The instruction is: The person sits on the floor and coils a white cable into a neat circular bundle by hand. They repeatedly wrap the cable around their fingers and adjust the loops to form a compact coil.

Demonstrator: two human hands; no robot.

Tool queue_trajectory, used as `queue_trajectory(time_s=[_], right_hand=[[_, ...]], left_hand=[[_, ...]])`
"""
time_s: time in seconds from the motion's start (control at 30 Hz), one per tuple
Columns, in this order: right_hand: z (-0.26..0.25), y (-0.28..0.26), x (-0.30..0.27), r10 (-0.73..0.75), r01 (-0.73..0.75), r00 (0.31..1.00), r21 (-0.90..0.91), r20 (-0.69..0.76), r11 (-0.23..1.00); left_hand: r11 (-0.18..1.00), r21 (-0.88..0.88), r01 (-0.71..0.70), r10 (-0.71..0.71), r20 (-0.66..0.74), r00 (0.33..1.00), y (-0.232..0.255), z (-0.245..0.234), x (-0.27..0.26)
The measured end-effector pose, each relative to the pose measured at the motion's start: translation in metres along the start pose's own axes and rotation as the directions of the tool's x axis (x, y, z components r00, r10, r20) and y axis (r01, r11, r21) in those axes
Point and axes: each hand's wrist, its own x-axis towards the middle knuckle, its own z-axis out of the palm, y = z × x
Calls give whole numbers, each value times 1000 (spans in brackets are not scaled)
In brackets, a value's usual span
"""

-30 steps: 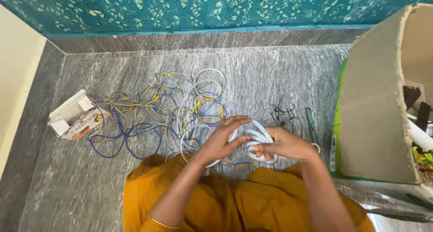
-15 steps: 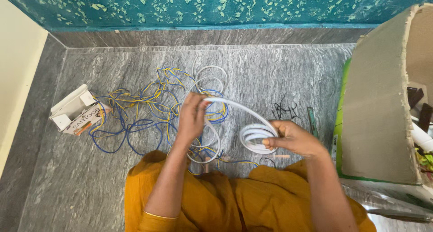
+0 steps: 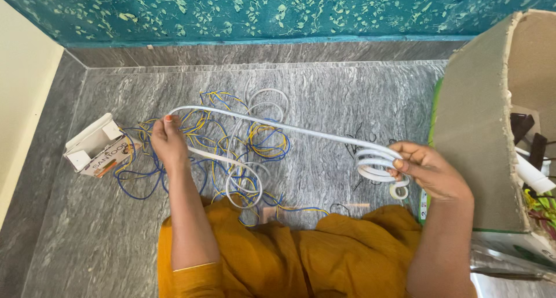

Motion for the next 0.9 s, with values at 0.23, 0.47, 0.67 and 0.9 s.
queue_trajectory(time_s=[0.23,0.47,0.67,0.9], right_hand=[[20,-1,6,-18,21,998,47,-59,999],[89,24,41,177,-185,970,36,169,982],[103,14,46,173,-180,899,-20,403,983],[107,13,49,-47,49,999,-72,26,996]], left_hand=[[674,505,-539,530,177,829,33,51,-65],[691,3,-723,382,848,368,122,113,-195],[733,72,-677,232,909,347,125,112,-183],[731,148,-666,454,624,637,124,82,-133]])
